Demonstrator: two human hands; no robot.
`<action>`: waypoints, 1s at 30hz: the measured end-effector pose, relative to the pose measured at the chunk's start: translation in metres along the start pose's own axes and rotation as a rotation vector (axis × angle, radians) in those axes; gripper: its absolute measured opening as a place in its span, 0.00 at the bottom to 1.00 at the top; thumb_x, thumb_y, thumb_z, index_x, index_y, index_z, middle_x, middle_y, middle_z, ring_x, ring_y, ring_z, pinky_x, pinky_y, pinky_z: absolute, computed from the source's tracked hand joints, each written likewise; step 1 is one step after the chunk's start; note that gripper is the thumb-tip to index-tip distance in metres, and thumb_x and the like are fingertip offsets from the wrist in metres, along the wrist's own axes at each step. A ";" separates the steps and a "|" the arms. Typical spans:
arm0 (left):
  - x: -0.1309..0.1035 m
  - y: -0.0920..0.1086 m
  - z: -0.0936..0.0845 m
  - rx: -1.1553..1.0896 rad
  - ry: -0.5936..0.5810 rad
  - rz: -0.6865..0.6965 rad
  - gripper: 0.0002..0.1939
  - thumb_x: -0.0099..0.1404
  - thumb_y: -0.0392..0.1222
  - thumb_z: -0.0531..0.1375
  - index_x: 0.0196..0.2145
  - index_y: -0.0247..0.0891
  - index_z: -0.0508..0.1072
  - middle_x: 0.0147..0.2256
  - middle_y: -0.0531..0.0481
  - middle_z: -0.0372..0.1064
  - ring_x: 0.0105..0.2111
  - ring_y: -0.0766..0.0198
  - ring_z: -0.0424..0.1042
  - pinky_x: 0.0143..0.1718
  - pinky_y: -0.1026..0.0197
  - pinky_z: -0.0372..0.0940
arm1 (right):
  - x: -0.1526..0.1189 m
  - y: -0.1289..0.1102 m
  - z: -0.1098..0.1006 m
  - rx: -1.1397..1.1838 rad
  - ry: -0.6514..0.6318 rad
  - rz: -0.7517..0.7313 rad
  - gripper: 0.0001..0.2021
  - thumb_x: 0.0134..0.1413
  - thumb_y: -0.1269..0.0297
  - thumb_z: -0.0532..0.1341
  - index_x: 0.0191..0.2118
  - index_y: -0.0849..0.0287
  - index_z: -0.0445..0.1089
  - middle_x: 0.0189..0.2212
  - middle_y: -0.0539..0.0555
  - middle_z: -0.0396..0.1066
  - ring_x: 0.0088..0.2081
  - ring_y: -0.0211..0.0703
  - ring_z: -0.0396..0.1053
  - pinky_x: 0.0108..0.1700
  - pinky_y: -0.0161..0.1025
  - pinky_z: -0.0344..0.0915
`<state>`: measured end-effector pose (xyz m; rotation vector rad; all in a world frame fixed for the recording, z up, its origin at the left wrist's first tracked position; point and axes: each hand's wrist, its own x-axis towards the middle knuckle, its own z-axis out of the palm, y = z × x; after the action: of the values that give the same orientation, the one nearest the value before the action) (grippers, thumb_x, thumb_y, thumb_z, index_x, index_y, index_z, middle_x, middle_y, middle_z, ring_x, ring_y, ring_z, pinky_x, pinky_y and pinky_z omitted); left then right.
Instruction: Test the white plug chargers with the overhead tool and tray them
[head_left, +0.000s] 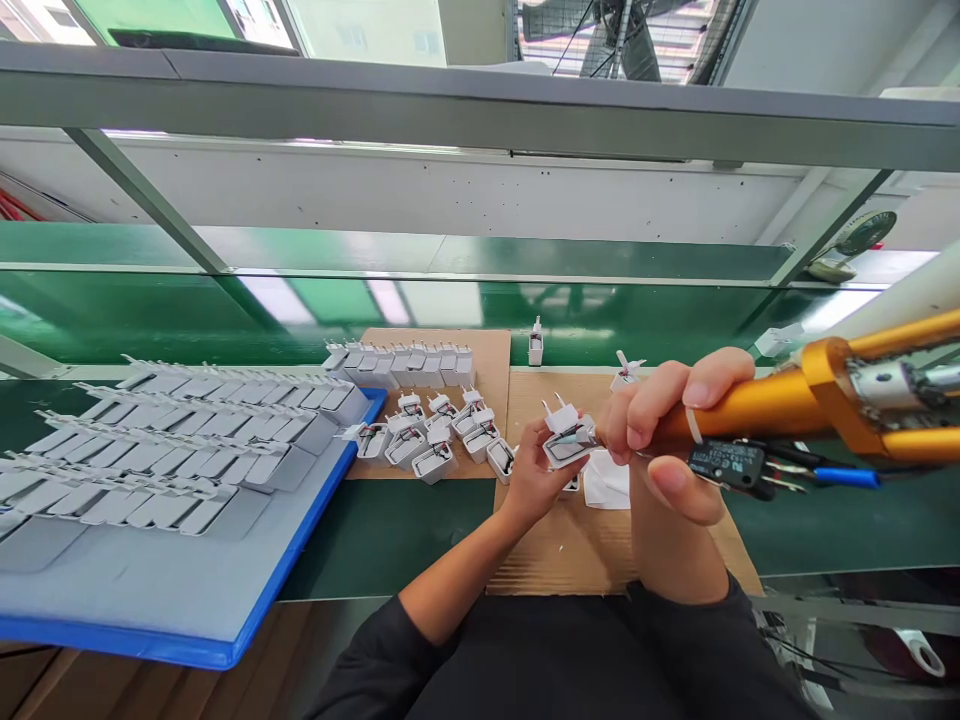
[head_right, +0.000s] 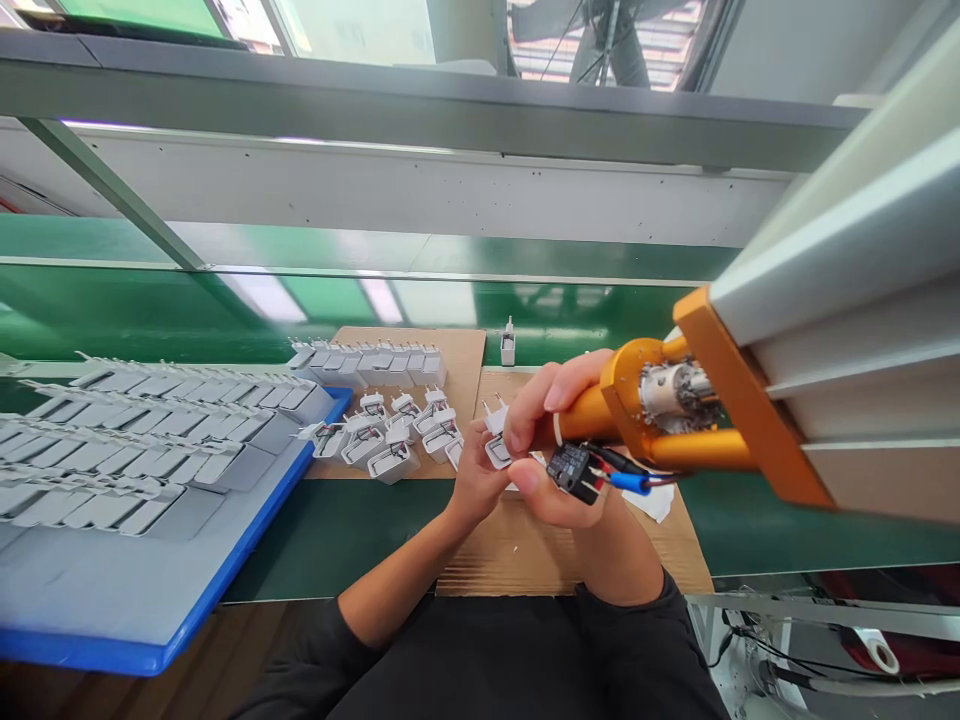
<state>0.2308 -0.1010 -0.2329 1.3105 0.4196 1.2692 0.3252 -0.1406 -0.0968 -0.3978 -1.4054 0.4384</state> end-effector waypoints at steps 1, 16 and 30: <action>0.000 -0.001 -0.001 0.012 0.005 -0.002 0.25 0.53 0.48 0.69 0.44 0.41 0.64 0.45 0.45 0.72 0.46 0.57 0.72 0.45 0.55 0.68 | 0.000 0.000 0.000 -0.002 0.009 0.009 0.15 0.47 0.61 0.64 0.39 0.47 0.58 0.22 0.43 0.59 0.15 0.33 0.57 0.14 0.35 0.57; 0.027 0.025 -0.055 0.626 0.191 -0.035 0.22 0.56 0.44 0.64 0.47 0.40 0.64 0.44 0.45 0.70 0.43 0.57 0.71 0.46 0.55 0.64 | -0.004 -0.002 -0.016 0.052 0.037 0.007 0.24 0.40 0.44 0.69 0.40 0.50 0.64 0.21 0.45 0.62 0.16 0.36 0.57 0.12 0.38 0.55; 0.132 0.043 -0.159 1.293 -0.061 -0.420 0.25 0.51 0.46 0.63 0.46 0.39 0.64 0.50 0.43 0.69 0.46 0.52 0.69 0.45 0.55 0.63 | -0.012 0.016 -0.060 0.041 0.077 0.001 0.24 0.40 0.42 0.66 0.39 0.51 0.65 0.22 0.46 0.64 0.15 0.36 0.56 0.11 0.36 0.52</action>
<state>0.1246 0.0764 -0.1905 2.1210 1.5350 0.5087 0.3820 -0.1336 -0.1230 -0.3788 -1.3191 0.4478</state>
